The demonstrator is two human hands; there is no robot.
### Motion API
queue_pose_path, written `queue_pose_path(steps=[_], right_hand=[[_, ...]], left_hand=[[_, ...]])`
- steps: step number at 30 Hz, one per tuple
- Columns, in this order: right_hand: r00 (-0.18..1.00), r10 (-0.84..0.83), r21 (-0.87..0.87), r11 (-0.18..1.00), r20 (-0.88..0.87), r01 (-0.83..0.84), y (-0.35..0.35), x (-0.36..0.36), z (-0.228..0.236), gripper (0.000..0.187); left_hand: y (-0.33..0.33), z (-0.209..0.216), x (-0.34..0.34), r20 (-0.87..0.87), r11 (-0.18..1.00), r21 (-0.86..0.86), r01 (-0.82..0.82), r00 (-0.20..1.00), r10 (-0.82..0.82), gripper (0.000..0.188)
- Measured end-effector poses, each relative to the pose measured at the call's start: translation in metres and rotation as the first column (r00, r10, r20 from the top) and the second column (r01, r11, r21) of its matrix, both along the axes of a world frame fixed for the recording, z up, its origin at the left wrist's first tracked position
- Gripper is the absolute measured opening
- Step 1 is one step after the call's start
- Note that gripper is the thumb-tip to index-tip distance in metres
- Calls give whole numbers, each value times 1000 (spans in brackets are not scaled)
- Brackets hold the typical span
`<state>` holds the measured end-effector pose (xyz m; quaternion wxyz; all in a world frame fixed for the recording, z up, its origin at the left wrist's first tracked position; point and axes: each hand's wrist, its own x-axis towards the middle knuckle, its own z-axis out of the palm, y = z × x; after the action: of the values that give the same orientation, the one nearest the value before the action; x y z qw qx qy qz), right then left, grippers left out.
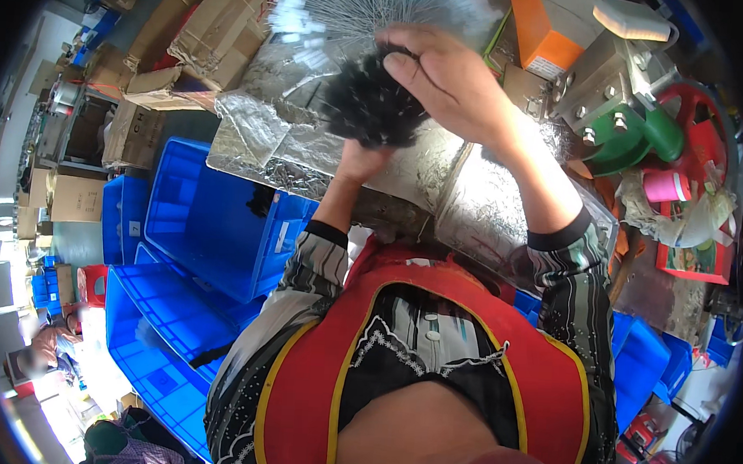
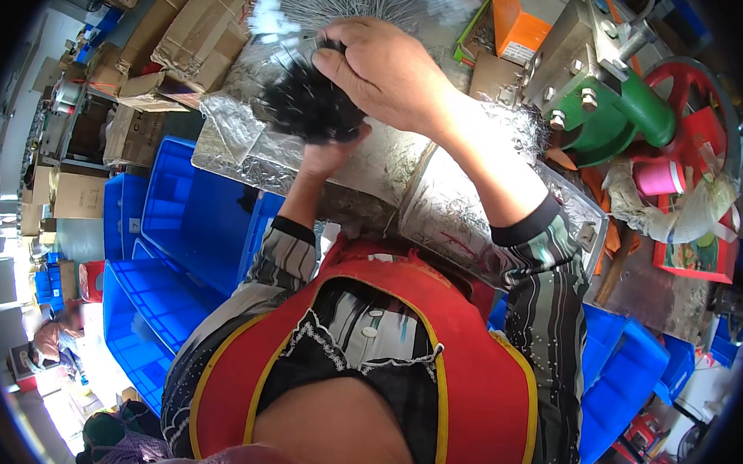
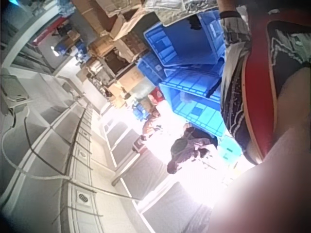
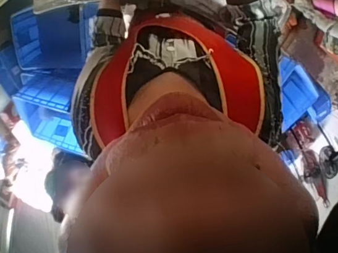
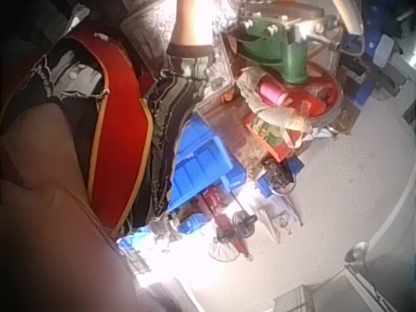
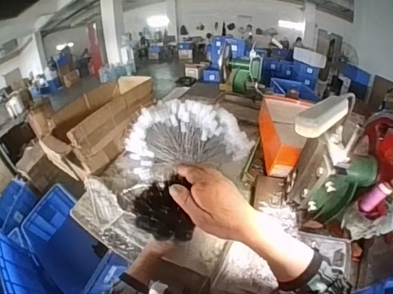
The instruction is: The person assembles brush heads by combining black bristles and silver wire components using a mechanical press.
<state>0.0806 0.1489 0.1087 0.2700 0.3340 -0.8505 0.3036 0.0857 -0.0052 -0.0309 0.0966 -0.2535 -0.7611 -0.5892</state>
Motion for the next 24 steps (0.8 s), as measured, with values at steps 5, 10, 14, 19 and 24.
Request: queue_pose_path(steps=[5, 10, 14, 19, 24], right_hand=[[989, 103, -296, 953, 105, -67, 0, 7, 19, 40], [992, 122, 179, 976, 28, -125, -28, 21, 19, 34], [984, 130, 245, 965, -125, -96, -22, 25, 22, 35], [956, 294, 294, 914, 0, -281, -26, 40, 11, 34], [998, -8, -68, 998, -66, 3, 12, 29, 26, 46]], left_hand=[[-3, -1, -4, 105, 999, 17, -30, 994, 28, 36], [0, -29, -7, 27, 993, 93, -79, 997, 77, 40], [2, -21, 4, -42, 994, -81, -73, 997, 70, 42], [-18, -79, -5, 60, 999, 34, -33, 998, 31, 41], [-7, -40, 1, -121, 969, -218, -115, 989, 90, 36]])
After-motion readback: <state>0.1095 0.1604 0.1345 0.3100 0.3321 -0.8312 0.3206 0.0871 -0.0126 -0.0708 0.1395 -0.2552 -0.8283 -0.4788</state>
